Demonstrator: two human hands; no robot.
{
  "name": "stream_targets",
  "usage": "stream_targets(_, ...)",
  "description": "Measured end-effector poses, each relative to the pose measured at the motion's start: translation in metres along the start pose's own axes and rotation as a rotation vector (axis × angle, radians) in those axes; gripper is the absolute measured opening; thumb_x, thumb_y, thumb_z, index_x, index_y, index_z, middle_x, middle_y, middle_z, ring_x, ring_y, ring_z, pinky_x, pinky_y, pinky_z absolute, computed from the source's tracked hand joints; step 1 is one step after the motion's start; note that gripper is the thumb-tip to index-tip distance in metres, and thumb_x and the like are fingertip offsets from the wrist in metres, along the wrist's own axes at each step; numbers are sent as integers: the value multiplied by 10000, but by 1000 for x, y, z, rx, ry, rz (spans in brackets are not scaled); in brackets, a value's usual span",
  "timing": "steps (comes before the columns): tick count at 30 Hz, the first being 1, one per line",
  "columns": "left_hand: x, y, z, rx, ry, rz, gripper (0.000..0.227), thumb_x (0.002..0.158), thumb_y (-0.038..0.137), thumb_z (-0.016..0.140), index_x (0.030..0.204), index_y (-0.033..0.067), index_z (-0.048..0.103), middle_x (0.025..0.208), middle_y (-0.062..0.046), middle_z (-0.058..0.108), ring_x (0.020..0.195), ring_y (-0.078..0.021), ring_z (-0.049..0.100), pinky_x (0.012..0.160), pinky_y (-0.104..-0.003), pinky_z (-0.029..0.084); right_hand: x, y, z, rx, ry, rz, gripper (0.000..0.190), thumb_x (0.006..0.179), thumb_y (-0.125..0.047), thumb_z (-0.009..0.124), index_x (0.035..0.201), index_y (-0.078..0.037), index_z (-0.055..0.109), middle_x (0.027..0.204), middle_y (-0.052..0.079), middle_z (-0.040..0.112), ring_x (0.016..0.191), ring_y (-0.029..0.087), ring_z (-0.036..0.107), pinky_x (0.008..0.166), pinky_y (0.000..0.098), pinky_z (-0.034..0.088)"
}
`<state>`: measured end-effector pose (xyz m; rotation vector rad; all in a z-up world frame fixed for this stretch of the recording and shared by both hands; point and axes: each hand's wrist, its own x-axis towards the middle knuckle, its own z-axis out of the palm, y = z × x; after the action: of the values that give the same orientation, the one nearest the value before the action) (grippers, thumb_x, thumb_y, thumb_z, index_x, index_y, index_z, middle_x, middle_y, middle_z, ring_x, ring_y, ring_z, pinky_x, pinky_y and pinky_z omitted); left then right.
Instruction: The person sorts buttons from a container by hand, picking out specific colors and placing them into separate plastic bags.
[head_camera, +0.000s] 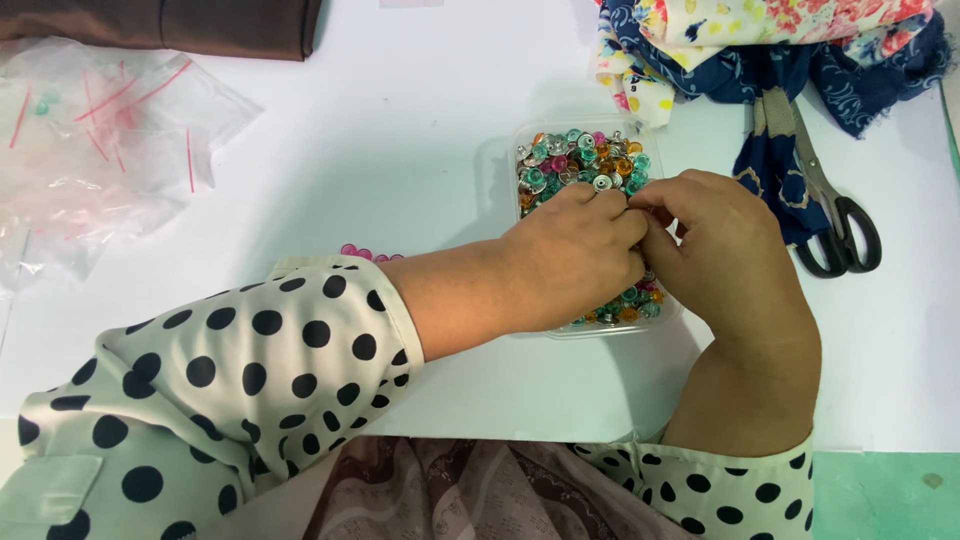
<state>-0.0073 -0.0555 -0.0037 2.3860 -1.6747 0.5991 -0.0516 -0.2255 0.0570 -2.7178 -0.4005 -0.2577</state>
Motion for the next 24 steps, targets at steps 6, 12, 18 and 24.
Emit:
stream_targets(6,-1,-3,-1,20,48,27,159,782,133,736,878,259,748,983,-10,656,922,-266,581,800,-419,478,1,-5,-4,65,-15,29,198,880,-27,615,998,-85,763,810,44,659,752,213,581,657,355,446)
stream_targets(12,-11,2,-21,117,303,78,157,839,131,713,807,279,672,886,34,580,891,-217,547,734,-369,406,1,5,6,107,103,-109,157,915,58,672,1024,-29,744,866,78,673,728,191,568,647,311,443)
stream_targets(18,-62,-7,-81,22,551,132,198,944,57,605,804,195,581,837,13,510,846,-219,485,746,-352,358,0,6,14,76,270,-213,50,1024,86,696,1034,48,727,885,140,660,773,240,590,718,355,485)
stream_targets(24,-155,-67,-109,-205,419,-40,131,827,195,705,941,138,680,906,-28,574,891,-262,548,761,-416,441,-1,-49,20,86,405,-418,69,1052,212,682,1104,168,677,1003,295,647,890,385,619,745,441,515)
